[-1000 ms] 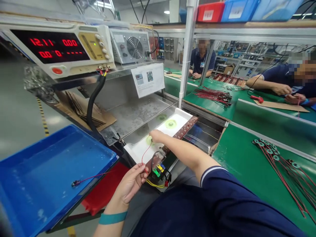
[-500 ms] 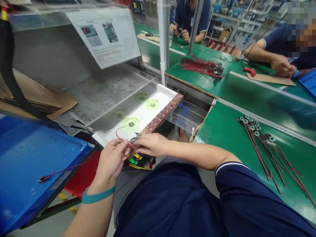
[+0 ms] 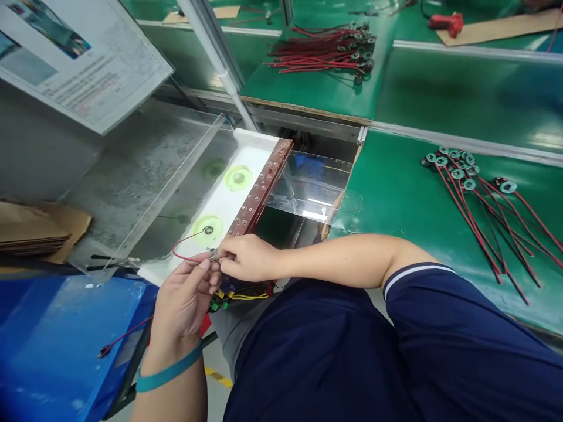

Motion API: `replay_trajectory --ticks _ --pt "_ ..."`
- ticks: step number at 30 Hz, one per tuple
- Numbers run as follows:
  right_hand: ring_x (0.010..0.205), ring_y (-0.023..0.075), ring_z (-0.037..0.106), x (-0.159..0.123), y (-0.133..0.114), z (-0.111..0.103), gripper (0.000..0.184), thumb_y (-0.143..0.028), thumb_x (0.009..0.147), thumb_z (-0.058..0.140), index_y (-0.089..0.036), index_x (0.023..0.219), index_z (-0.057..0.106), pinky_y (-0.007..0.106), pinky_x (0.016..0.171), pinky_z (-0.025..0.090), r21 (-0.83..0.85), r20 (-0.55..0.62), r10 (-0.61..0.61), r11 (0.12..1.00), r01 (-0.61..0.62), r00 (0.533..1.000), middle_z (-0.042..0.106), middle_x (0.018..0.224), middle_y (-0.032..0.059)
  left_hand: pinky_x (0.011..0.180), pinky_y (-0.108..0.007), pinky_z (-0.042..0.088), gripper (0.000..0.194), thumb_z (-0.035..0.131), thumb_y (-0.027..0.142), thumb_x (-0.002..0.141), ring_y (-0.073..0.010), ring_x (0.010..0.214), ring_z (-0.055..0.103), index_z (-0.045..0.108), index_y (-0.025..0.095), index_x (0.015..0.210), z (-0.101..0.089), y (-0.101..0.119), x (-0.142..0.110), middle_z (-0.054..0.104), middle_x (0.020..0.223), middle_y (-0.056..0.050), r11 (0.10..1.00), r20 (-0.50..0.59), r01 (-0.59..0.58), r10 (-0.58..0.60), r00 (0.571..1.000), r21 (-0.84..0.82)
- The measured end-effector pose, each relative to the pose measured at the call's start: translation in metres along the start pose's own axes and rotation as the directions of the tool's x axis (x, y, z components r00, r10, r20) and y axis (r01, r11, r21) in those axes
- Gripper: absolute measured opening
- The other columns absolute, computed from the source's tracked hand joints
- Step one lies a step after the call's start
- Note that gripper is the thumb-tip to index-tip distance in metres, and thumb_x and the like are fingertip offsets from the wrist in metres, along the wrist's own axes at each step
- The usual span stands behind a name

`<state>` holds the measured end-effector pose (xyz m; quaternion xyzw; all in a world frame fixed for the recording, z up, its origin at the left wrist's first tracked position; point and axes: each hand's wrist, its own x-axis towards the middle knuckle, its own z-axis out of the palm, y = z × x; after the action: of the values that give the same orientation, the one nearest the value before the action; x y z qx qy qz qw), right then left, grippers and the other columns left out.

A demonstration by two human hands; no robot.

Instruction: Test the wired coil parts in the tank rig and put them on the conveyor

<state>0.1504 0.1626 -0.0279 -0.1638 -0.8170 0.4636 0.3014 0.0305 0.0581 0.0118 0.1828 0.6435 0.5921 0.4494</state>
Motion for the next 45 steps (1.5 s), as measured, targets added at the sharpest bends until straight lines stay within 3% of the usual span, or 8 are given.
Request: replay_trajectory --ticks 5,9,17,19,22,24,32,45 --pt "0.062 0.0078 0.054 0.001 0.004 0.005 0.007 -0.009 0.081 0.060 -0.012 0.079 0.065 0.018 0.062 0.039 0.182 0.136 0.130 0.971 -0.154 0.982 0.060 0.066 -0.0033 0.046 -0.019 0.041 0.036 0.081 0.044 0.075 -0.0100 0.052 0.053 0.068 0.015 0.093 -0.014 -0.007 -0.003 0.066 0.071 -0.002 0.964 0.000 -0.100 0.103 0.995 0.246" --pt "0.066 0.0096 0.056 0.000 0.007 0.006 0.010 -0.008 0.081 0.060 -0.013 0.080 0.069 0.019 0.066 0.041 0.127 0.186 0.040 0.990 -0.064 0.982 0.064 0.071 -0.0008 0.048 -0.021 0.042 0.033 0.075 0.048 0.080 -0.0112 0.052 0.053 0.070 0.016 0.088 -0.023 -0.007 -0.008 0.065 0.065 -0.002 0.831 -0.006 -0.184 0.219 0.976 0.525" --pt "0.079 0.0144 0.061 -0.002 0.010 0.014 0.014 -0.013 0.088 0.059 -0.015 0.089 0.072 0.024 0.077 0.046 -0.005 0.250 -0.023 1.000 0.025 0.968 0.070 0.084 0.0048 0.065 -0.028 0.051 0.031 0.073 0.050 0.081 -0.0181 0.071 0.063 0.072 0.020 0.087 -0.038 -0.007 -0.018 0.071 0.078 -0.003 0.693 0.041 -0.226 0.274 0.961 0.685" --pt "0.081 0.0150 0.062 -0.003 0.010 0.014 0.015 -0.013 0.090 0.058 -0.015 0.092 0.073 0.025 0.079 0.046 -0.034 0.265 -0.018 0.999 0.028 0.964 0.070 0.087 0.0056 0.069 -0.031 0.051 0.025 0.070 0.047 0.085 -0.0192 0.074 0.063 0.071 0.021 0.084 -0.042 -0.009 -0.018 0.070 0.078 -0.002 0.581 0.117 -0.328 0.371 0.921 0.745" --pt "0.085 0.0158 0.063 -0.003 0.010 0.012 0.016 -0.013 0.091 0.057 -0.014 0.095 0.072 0.025 0.081 0.047 -0.071 0.291 -0.025 0.996 0.047 0.956 0.071 0.092 0.0066 0.090 -0.039 0.049 0.018 0.067 0.039 0.090 -0.0233 0.095 0.064 0.070 0.022 0.084 -0.049 -0.014 -0.017 0.070 0.093 -0.005 0.366 0.253 -0.490 0.532 0.808 0.791" --pt "0.086 0.0164 0.064 -0.002 0.011 0.011 0.017 -0.013 0.091 0.056 -0.014 0.096 0.072 0.026 0.083 0.047 -0.085 0.293 -0.028 0.995 0.055 0.956 0.071 0.094 0.0074 0.099 -0.043 0.045 0.016 0.066 0.036 0.091 -0.0264 0.111 0.061 0.069 0.022 0.086 -0.053 -0.019 -0.017 0.069 0.107 -0.008 0.291 0.286 -0.518 0.574 0.767 0.805" --pt "0.085 0.0161 0.065 0.003 0.018 0.010 0.015 -0.010 0.089 0.056 -0.014 0.091 0.071 0.026 0.083 0.048 -0.069 0.240 -0.048 0.995 0.067 0.970 0.071 0.090 0.0071 0.098 -0.043 0.048 0.012 0.066 0.031 0.091 -0.0280 0.120 0.058 0.067 0.020 0.086 -0.059 -0.030 -0.020 0.065 0.119 -0.012 0.304 0.283 -0.527 0.583 0.762 0.793" --pt "0.083 0.0158 0.064 0.008 0.020 0.004 0.014 -0.009 0.089 0.055 -0.014 0.089 0.069 0.026 0.082 0.047 -0.059 0.214 -0.028 0.997 0.042 0.976 0.070 0.089 0.0064 0.098 -0.045 0.047 0.004 0.064 0.023 0.092 -0.0297 0.114 0.061 0.063 0.020 0.090 -0.057 -0.024 -0.017 0.066 0.116 -0.013 0.186 0.406 -0.596 0.573 0.712 0.781"
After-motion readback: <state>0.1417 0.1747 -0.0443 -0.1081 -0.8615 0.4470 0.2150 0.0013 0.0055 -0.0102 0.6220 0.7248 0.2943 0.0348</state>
